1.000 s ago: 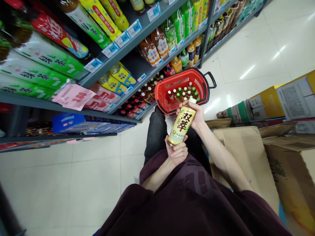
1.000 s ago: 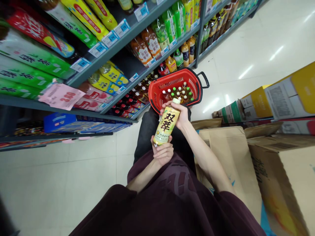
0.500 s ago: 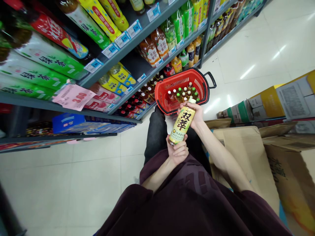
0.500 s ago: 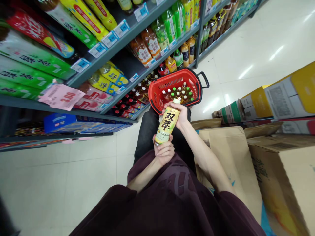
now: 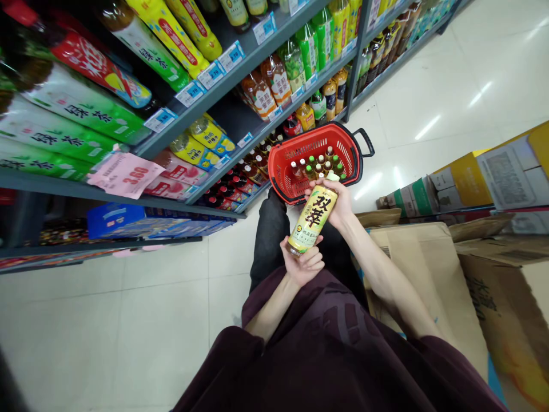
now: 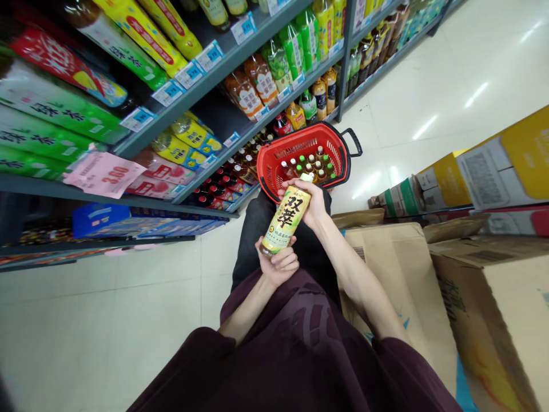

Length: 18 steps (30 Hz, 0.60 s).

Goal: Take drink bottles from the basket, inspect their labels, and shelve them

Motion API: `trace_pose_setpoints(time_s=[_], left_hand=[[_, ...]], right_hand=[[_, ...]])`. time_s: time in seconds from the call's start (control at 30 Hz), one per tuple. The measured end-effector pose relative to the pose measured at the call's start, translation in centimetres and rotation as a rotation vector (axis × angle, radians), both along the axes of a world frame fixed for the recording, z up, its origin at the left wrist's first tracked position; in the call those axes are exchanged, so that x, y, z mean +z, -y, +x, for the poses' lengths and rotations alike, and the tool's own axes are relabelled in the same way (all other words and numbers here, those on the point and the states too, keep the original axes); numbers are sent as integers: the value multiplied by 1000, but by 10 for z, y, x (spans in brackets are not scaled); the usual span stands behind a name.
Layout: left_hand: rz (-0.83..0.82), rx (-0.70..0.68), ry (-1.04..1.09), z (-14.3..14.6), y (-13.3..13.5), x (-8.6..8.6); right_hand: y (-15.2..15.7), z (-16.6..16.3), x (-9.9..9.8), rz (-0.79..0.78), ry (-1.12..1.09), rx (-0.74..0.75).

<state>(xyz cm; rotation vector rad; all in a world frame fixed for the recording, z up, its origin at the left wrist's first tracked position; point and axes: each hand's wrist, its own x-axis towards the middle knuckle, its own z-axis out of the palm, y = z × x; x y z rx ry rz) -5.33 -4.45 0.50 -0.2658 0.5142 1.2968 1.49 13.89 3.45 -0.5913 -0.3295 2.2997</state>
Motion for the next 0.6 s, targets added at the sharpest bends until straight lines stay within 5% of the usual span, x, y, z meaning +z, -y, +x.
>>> trace_pose_setpoints(time_s=[0.1, 0.27, 0.4, 0.53, 0.6], left_hand=[[79, -56, -202, -12, -5, 0], [69, -113, -915, -18, -4, -10], [132, -238, -1162, -20, 0, -12], [288, -467, -1372, -45, -4, -7], [303, -437, -1454, -66, -7, -1]], right_hand=[[0, -6, 0, -34, 38, 27], [8, -12, -3, -14, 281, 35], [16, -13, -3, 33, 400, 62], [24, -19, -2, 189, 430, 79], [32, -24, -2, 404, 556, 80]])
